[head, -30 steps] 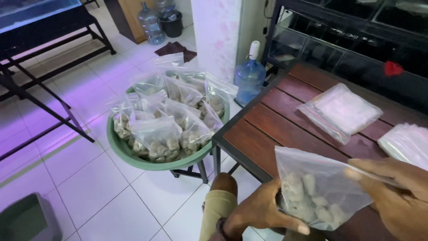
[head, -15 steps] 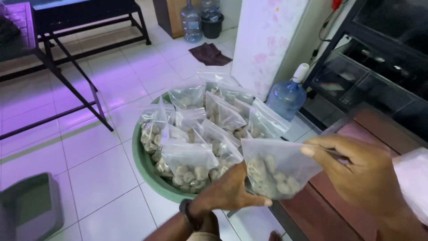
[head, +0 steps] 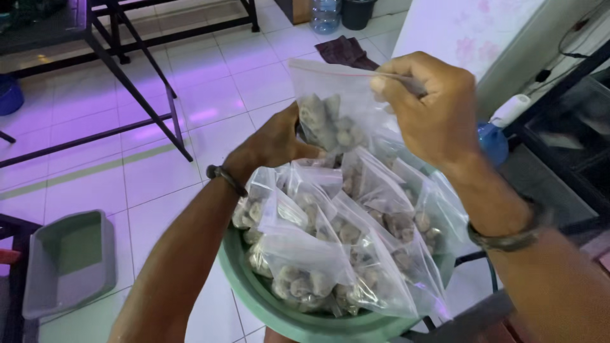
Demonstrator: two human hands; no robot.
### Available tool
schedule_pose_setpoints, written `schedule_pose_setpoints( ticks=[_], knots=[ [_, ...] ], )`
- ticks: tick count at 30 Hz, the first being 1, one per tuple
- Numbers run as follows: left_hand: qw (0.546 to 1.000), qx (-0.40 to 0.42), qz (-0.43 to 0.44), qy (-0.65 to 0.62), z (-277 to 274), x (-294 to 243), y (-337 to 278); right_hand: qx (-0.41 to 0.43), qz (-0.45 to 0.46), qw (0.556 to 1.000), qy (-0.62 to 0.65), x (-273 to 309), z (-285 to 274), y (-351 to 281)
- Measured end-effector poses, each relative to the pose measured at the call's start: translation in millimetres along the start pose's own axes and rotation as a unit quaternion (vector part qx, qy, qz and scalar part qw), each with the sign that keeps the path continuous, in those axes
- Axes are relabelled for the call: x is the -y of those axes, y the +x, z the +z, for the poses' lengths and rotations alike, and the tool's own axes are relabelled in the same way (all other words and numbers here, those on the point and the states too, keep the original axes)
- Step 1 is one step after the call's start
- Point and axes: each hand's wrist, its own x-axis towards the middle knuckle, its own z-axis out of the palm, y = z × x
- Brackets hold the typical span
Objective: The person places pieces of biological filter media from a crate into clear plastic bags by hand and then seals the bags.
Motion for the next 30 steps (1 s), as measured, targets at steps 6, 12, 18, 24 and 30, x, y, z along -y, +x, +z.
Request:
schedule_pose_setpoints(
  ticks=[6,12,18,24,30],
  knots=[
    [0.984,-0.019,-0.149,0.09,-43.1,56.8,-6.5,0.003,0.047,0.994,0.1,-35.4,105.0,19.8],
    [0.944,0.052,-0.267,0.188,-45.6,128.6,-27.1,0.07,0.123,0.987,0.072,-82.5,182.0,4.0],
    [0.902,0.119,-0.326,0.256,-47.6,111.1,-24.3,0.11,0.141,0.984,0.01,-92.9,201.2,13.8],
    [0.895,0.116,-0.34,0.264,-38.3,130.5,-24.4,0.149,0.138,0.979,-0.016,-98.0,226.3,18.7],
    [0.914,0.022,-0.355,0.195,-47.2,123.6,-41.2,0.146,0.14,0.979,-0.02,-99.0,234.4,28.8]
  ],
)
